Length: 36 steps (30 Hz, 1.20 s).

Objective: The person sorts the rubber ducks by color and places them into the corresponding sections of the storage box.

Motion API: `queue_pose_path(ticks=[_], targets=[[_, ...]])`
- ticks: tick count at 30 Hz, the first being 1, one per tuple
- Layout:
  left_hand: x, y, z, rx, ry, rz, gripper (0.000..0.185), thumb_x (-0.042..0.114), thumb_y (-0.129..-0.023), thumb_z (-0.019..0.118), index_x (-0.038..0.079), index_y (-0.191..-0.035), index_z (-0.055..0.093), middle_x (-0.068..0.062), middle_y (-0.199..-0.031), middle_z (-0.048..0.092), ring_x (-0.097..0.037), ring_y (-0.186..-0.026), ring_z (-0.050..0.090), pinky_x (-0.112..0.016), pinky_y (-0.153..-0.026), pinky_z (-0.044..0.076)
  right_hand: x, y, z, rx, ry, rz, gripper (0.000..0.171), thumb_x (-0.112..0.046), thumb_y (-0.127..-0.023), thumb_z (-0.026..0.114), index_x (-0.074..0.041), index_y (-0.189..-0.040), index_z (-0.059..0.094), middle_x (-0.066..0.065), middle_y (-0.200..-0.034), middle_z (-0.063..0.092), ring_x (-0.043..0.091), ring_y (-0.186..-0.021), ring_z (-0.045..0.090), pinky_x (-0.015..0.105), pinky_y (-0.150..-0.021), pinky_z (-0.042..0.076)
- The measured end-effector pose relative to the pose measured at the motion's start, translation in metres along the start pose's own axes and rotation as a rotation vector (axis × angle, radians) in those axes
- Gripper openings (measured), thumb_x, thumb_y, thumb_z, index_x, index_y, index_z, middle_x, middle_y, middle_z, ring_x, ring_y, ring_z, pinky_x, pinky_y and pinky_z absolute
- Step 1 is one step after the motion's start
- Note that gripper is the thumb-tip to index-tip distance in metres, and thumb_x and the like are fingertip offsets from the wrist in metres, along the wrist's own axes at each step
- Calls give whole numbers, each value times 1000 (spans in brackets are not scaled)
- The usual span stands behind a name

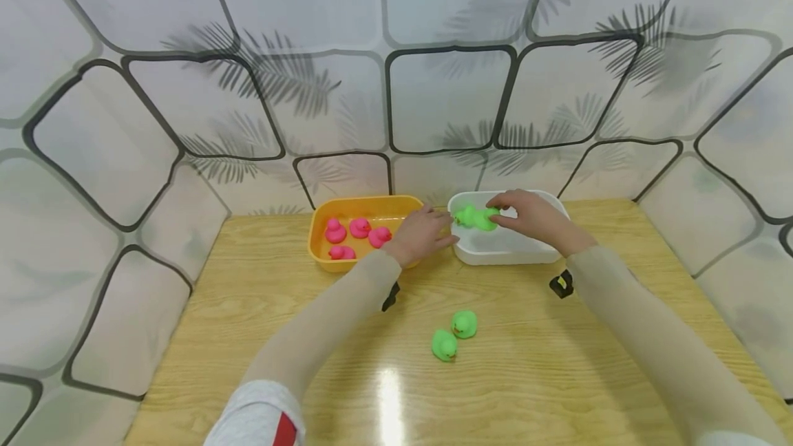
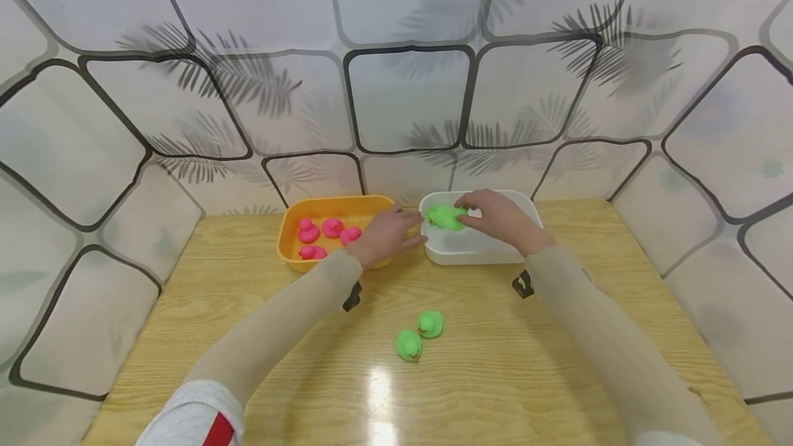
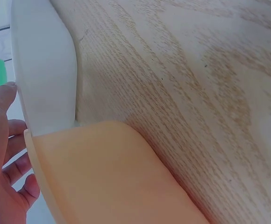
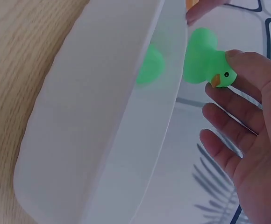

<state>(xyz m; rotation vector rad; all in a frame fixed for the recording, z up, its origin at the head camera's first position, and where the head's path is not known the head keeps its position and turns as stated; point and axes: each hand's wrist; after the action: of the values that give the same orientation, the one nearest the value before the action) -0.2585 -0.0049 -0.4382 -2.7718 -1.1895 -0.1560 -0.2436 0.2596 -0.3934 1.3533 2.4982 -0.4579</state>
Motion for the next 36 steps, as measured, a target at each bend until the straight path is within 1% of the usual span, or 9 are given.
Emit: queue_pose_path(ticks=[4,7,13,18,23,25,28,30,36], targets=[[0,-1,1,-6,-15,-7,53,48,-106,58,10,-143,63,-5,-146,62,-25,-128,53,-38,-107,48,7,-3,-2,-20,14,51,30,-17,-100,71,2,-124,70,20,-119,72,39,-108,66,56,-95,52],[1,-2,1,-14,-23,-9,53,47,-106,57,10,-144,62,-4,-147,62,-24,-130,53,-36,-109,47,16,-4,-2,-17,17,85,30,-18,-101,70,2,-124,70,21,-120,71,39,-108,65,57,-95,51],[4,-1,-1,-21,-36,-8,53,47,-107,56,10,-144,62,-4,-148,61,-24,-131,52,-35,-110,46,33,-4,1,-6,7,118,31,-18,-102,69,3,-124,69,23,-120,71,39,-107,64,58,-94,50],[3,0,-1,-24,-39,-13,53,48,-107,56,11,-145,61,-4,-148,61,-24,-131,52,-35,-111,45,36,-5,1,-22,11,158,33,-19,-102,68,3,-126,68,23,-121,70,39,-108,64,57,-95,50],[2,0,0,-10,-28,-11,53,47,-107,57,9,-144,62,-4,-146,62,-24,-129,53,-35,-109,46,35,-7,2,-50,3,199,37,-23,-104,66,4,-129,67,24,-123,69,41,-112,63,59,-97,49],[2,-1,0,-5,-27,-12,53,47,-107,57,10,-144,62,-4,-146,62,-24,-128,53,-35,-108,47,37,-6,5,-62,19,207,38,-25,-105,64,4,-129,66,24,-121,70,42,-112,64,59,-98,49],[1,-1,1,-2,-20,-12,53,47,-106,57,10,-144,62,-4,-146,62,-24,-128,53,-35,-108,47,38,-3,9,-60,56,195,37,-26,-105,63,4,-127,67,23,-117,72,42,-110,66,59,-97,50],[1,-1,1,-1,-19,-12,53,47,-106,57,10,-144,62,-4,-146,62,-24,-127,53,-34,-107,47,38,-1,12,-42,77,171,34,-23,-105,63,3,-124,69,22,-114,73,41,-108,67,58,-96,51],[1,-1,3,0,-14,-11,51,46,-106,58,10,-142,63,-4,-144,64,-24,-125,53,-35,-105,48,29,8,16,2,67,90,25,-17,-103,65,3,-118,72,19,-109,74,38,-104,68,57,-93,53]])
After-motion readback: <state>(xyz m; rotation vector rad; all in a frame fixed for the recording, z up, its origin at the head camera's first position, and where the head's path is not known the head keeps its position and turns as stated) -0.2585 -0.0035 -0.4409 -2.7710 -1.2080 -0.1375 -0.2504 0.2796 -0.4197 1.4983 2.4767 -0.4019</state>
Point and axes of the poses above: each hand's wrist, its own y-axis away from the middle knuckle, its own z-axis out of the palm, x = y × z
